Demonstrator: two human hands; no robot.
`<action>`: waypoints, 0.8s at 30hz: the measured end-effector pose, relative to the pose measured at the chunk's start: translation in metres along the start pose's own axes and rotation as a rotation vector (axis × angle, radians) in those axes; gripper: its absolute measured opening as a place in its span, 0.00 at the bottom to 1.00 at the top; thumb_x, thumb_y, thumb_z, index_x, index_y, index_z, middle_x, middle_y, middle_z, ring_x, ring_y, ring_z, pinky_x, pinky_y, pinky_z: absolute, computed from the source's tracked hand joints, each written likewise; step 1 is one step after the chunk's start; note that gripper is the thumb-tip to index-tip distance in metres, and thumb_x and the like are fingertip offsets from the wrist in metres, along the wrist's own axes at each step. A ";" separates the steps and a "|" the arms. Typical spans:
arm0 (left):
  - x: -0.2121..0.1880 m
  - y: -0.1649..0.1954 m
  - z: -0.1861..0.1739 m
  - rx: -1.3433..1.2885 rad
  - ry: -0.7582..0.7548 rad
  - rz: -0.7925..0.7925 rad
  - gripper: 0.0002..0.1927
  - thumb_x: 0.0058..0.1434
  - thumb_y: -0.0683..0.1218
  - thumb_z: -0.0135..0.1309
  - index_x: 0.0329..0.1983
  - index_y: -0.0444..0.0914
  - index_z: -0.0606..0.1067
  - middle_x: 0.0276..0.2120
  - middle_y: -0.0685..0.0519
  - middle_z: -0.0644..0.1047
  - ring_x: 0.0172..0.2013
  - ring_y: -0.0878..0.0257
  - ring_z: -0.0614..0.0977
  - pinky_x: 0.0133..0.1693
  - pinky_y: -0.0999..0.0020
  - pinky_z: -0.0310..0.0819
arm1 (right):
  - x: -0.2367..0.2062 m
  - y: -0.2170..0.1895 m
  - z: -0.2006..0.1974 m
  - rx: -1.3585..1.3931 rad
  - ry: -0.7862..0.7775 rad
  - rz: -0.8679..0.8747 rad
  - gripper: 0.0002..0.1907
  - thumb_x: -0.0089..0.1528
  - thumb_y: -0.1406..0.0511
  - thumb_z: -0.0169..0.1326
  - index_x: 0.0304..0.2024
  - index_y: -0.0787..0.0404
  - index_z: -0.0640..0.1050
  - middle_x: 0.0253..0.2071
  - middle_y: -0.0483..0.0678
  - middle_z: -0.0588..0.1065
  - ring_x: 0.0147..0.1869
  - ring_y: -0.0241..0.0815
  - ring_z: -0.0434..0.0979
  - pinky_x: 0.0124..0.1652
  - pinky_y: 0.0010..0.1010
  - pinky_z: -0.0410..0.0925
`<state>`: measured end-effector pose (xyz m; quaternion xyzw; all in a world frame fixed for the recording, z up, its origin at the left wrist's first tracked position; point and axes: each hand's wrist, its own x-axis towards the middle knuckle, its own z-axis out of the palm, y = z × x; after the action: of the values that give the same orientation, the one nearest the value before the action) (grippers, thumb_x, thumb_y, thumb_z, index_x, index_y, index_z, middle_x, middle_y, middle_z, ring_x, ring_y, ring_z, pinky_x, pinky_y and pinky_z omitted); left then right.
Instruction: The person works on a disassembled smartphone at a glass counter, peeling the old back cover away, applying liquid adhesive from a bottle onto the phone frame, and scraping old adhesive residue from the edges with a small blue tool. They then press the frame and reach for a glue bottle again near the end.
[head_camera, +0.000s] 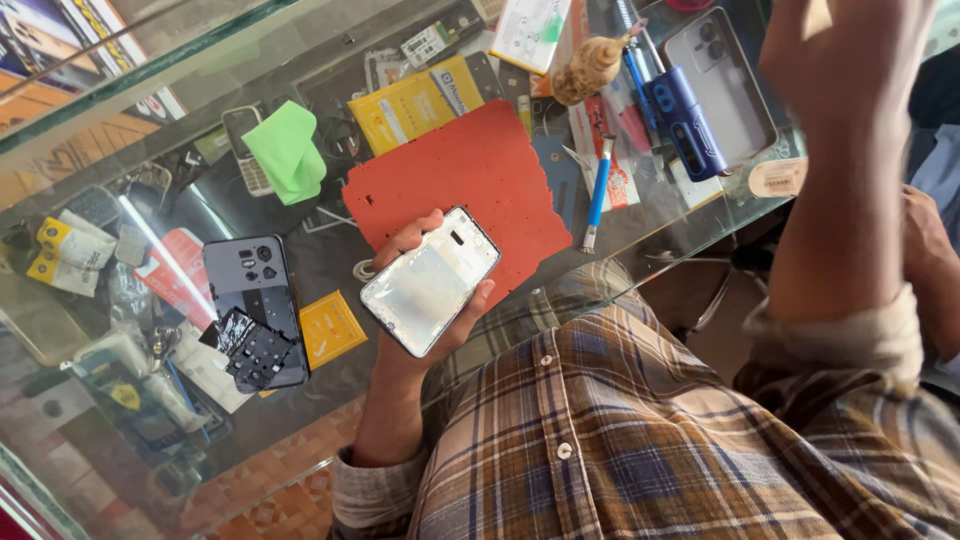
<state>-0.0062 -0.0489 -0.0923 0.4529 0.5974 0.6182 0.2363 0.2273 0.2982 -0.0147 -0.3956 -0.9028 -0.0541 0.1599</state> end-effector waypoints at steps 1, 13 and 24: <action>0.000 0.001 0.000 -0.023 0.006 -0.004 0.41 0.58 0.39 0.70 0.66 0.38 0.54 0.65 0.44 0.66 0.67 0.49 0.73 0.66 0.54 0.74 | -0.016 -0.012 0.001 0.098 0.046 -0.012 0.05 0.68 0.66 0.54 0.40 0.60 0.79 0.29 0.45 0.77 0.29 0.41 0.75 0.30 0.29 0.67; 0.005 0.006 -0.004 0.067 -0.024 0.029 0.43 0.56 0.40 0.71 0.67 0.34 0.56 0.66 0.45 0.66 0.64 0.52 0.76 0.64 0.59 0.75 | -0.089 -0.107 0.023 0.430 -0.289 0.313 0.12 0.58 0.63 0.64 0.31 0.66 0.78 0.26 0.52 0.78 0.30 0.47 0.81 0.35 0.36 0.73; 0.005 0.005 0.002 -0.023 -0.032 0.038 0.43 0.60 0.39 0.70 0.68 0.39 0.52 0.67 0.45 0.66 0.72 0.47 0.71 0.68 0.55 0.69 | -0.104 -0.162 -0.027 0.889 -0.522 -0.098 0.23 0.64 0.73 0.52 0.63 0.63 0.72 0.37 0.57 0.78 0.32 0.55 0.79 0.31 0.41 0.70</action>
<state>-0.0060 -0.0446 -0.0860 0.4712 0.5777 0.6222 0.2390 0.1811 0.1093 -0.0186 -0.2470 -0.8657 0.4280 0.0792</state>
